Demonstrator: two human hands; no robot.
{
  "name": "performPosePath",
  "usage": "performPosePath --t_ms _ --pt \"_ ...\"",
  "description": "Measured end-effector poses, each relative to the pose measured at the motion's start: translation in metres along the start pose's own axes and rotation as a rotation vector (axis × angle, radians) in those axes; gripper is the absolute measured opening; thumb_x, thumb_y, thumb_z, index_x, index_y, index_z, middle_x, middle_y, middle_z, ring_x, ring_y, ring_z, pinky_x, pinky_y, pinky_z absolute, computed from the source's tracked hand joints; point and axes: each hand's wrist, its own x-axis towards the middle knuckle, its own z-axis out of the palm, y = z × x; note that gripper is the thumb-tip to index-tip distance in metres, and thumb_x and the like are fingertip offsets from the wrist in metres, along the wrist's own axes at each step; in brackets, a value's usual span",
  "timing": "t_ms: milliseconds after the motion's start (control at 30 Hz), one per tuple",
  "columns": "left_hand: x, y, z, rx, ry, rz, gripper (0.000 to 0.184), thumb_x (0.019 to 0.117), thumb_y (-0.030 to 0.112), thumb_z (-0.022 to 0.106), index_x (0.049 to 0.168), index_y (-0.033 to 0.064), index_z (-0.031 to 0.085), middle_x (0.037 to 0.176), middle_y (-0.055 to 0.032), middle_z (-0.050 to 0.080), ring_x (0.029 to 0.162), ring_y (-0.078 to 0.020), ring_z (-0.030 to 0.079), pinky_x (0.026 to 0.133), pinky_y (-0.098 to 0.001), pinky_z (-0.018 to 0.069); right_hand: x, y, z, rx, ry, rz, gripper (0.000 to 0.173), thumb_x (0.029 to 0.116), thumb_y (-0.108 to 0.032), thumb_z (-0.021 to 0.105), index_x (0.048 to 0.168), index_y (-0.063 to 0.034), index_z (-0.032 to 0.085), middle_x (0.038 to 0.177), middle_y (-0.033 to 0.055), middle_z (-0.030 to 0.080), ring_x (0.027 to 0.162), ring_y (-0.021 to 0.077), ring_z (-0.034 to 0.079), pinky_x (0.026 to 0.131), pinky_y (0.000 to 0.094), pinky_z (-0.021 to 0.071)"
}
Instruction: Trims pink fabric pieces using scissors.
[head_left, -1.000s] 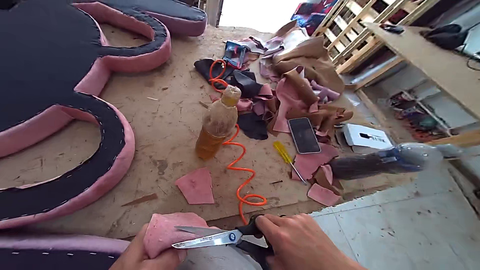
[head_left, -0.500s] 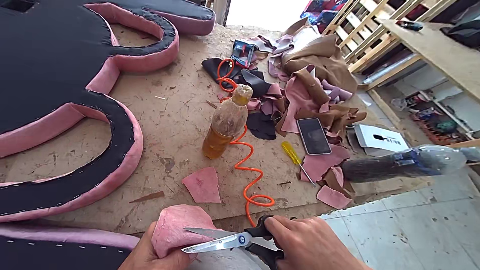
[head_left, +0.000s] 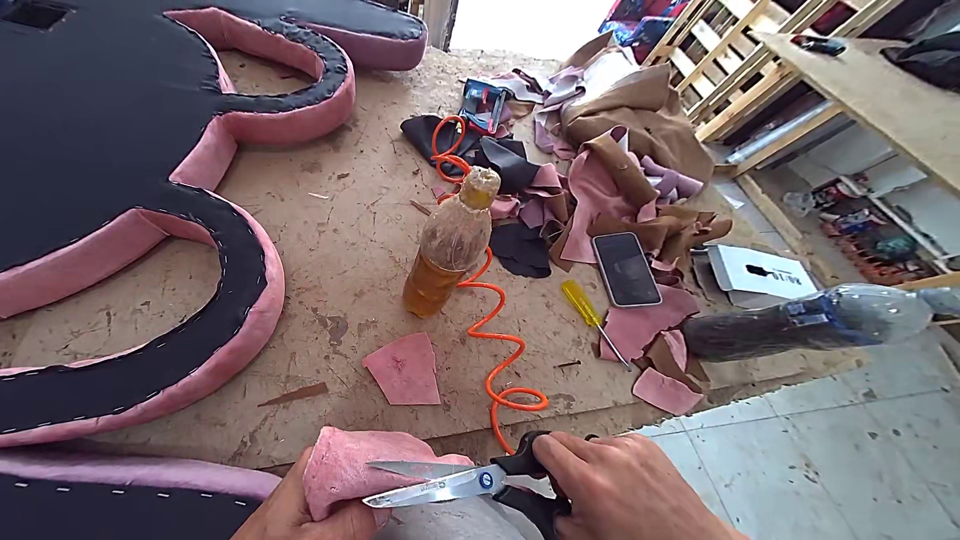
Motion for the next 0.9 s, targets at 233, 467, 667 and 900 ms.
performPosePath --t_ms 233,467,667,900 --pt "-0.0002 0.0031 0.0017 -0.062 -0.024 -0.034 0.02 0.097 0.01 0.067 0.114 0.0199 0.071 0.104 0.0084 0.074 0.09 -0.0008 0.069 0.084 -0.0242 0.0586 0.0006 -0.004 0.0005 -0.043 0.052 0.009 0.02 0.0795 -0.028 0.064 0.072 -0.0123 0.055 0.054 0.001 0.047 0.038 0.0157 0.045 0.033 0.0306 0.029" --pt "0.0002 0.0017 -0.0007 -0.059 -0.06 -0.031 0.019 0.0983 0.011 0.064 0.114 0.0177 0.071 0.102 0.0071 0.074 0.089 -0.0001 0.068 0.083 -0.0232 0.0578 -0.0003 -0.0023 -0.0051 -0.028 -0.004 0.002 0.026 0.0716 -0.033 0.07 0.071 -0.0126 0.055 0.053 0.0009 0.047 0.038 0.0164 0.046 0.033 0.0319 0.0298" --pt "-0.0014 0.0025 -0.0005 -0.032 -0.05 -0.023 0.023 0.0964 0.012 0.067 0.118 0.0175 0.07 0.11 0.0045 0.075 0.102 -0.0055 0.07 0.093 -0.0297 0.0588 0.0005 -0.0009 -0.0069 -0.008 -0.035 -0.007 0.028 0.0692 -0.035 0.073 0.072 -0.0126 0.056 0.054 0.0008 0.048 0.039 0.0165 0.047 0.033 0.0325 0.0305" --pt "0.002 -0.002 0.0041 0.023 -0.009 0.041 0.024 0.0946 0.011 0.074 0.118 0.0116 0.07 0.106 -0.0022 0.075 0.092 -0.011 0.073 0.085 -0.0319 0.0625 0.0002 -0.0016 -0.005 0.013 -0.037 -0.012 0.028 0.0703 -0.037 0.072 0.072 -0.0138 0.056 0.054 -0.0001 0.049 0.039 0.0156 0.048 0.033 0.0321 0.0305"
